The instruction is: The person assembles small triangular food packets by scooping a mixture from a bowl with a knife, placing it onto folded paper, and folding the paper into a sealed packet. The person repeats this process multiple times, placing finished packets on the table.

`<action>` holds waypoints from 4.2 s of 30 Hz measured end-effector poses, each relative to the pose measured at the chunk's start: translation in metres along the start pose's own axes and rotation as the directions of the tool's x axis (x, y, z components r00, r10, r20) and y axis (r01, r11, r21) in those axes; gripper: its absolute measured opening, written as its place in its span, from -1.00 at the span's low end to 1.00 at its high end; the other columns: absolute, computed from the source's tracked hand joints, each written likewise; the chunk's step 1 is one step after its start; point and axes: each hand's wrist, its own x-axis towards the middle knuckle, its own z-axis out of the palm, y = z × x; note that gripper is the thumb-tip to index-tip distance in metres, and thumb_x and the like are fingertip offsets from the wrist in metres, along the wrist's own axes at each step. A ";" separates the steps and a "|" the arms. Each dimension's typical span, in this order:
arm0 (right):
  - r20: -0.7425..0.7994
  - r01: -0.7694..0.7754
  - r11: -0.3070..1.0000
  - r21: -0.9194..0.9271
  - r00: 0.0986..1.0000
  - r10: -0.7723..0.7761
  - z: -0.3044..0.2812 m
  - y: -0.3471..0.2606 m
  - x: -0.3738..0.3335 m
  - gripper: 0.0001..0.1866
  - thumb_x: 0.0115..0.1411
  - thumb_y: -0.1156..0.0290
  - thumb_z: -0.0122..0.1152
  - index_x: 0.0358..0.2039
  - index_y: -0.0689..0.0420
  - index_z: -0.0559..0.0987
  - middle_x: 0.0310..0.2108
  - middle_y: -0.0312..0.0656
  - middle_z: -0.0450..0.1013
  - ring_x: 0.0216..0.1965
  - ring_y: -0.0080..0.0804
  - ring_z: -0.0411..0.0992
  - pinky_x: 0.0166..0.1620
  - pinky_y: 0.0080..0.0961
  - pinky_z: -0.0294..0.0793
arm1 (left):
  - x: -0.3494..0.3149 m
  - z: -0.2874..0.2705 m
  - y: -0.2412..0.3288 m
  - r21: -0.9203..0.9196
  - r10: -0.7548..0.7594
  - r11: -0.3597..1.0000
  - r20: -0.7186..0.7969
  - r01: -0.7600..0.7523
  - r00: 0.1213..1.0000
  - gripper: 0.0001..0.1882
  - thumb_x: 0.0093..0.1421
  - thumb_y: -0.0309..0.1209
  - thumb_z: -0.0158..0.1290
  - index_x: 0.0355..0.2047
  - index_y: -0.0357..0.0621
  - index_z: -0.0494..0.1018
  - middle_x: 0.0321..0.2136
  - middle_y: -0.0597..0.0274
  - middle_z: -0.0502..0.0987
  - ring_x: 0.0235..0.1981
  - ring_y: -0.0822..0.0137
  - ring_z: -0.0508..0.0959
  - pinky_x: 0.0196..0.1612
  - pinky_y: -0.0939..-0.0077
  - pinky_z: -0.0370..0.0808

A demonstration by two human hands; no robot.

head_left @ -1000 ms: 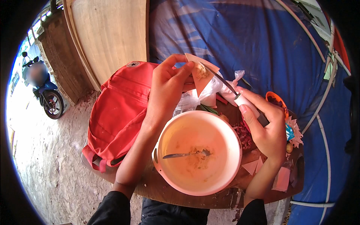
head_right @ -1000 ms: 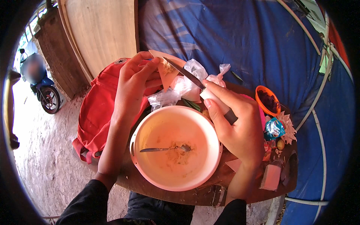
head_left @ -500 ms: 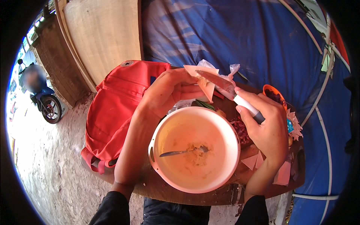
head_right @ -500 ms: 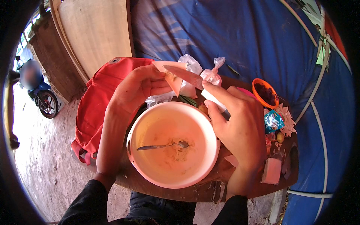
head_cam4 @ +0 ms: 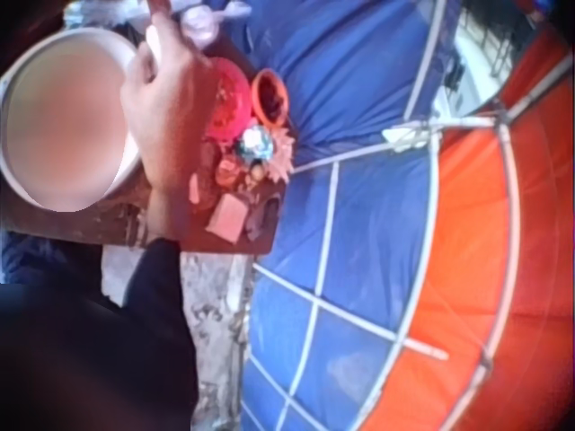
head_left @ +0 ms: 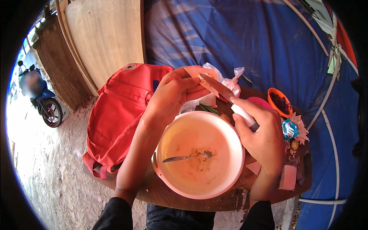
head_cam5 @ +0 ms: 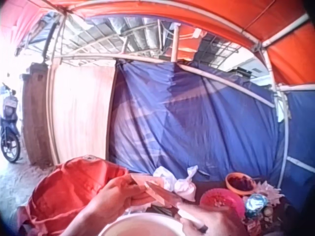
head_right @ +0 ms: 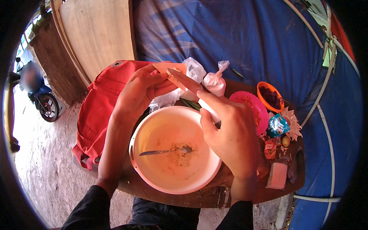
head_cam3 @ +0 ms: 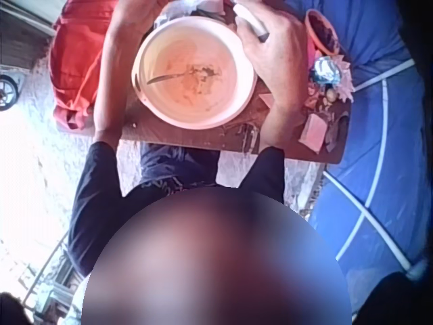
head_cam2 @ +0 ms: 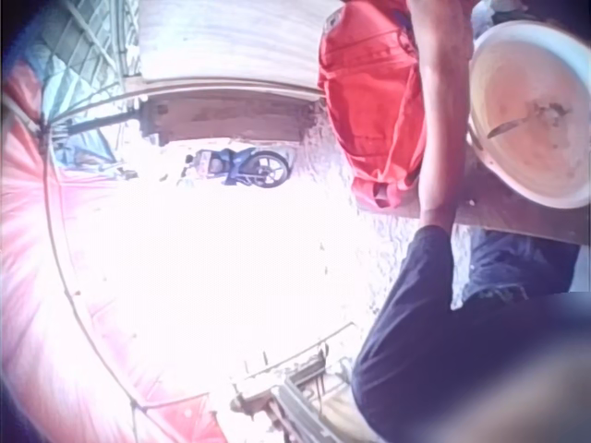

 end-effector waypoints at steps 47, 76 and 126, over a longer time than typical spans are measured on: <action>-0.033 -0.085 0.982 0.168 0.995 0.091 -0.028 0.015 -0.002 -0.62 0.24 0.54 0.30 0.08 0.26 0.57 -0.37 -0.27 0.58 -0.45 -0.73 0.43 -0.38 -0.72 0.43 | -0.007 -0.005 0.022 0.042 0.045 0.998 -0.176 -0.038 0.983 -0.74 0.36 -0.51 -0.11 -0.09 -0.51 0.44 -0.09 -0.13 0.60 -0.04 0.15 0.64 0.13 0.37 0.55; 0.032 -0.055 0.995 0.086 0.998 0.052 -0.027 0.042 0.007 -0.61 0.18 0.44 0.40 -0.03 0.41 0.59 -0.24 -0.03 0.62 -0.23 -0.53 0.52 -0.08 -0.52 0.50 | -0.012 0.015 0.021 0.213 0.099 0.974 -0.081 -0.080 0.992 -0.58 0.29 -0.47 -0.05 0.12 -0.43 0.40 -0.14 0.03 0.63 -0.13 0.29 0.67 0.07 0.38 0.59; 0.126 0.039 0.999 -0.023 0.991 -0.035 -0.041 0.053 0.009 -0.60 0.08 0.59 0.42 -0.05 0.44 0.58 -0.43 -0.15 0.41 -0.38 -0.53 0.35 -0.25 -0.61 0.36 | -0.011 0.004 0.018 0.412 -0.223 0.905 0.262 0.100 0.939 -0.59 0.27 -0.64 -0.01 0.14 -0.47 0.45 0.00 0.02 0.61 0.03 0.34 0.60 0.17 0.50 0.44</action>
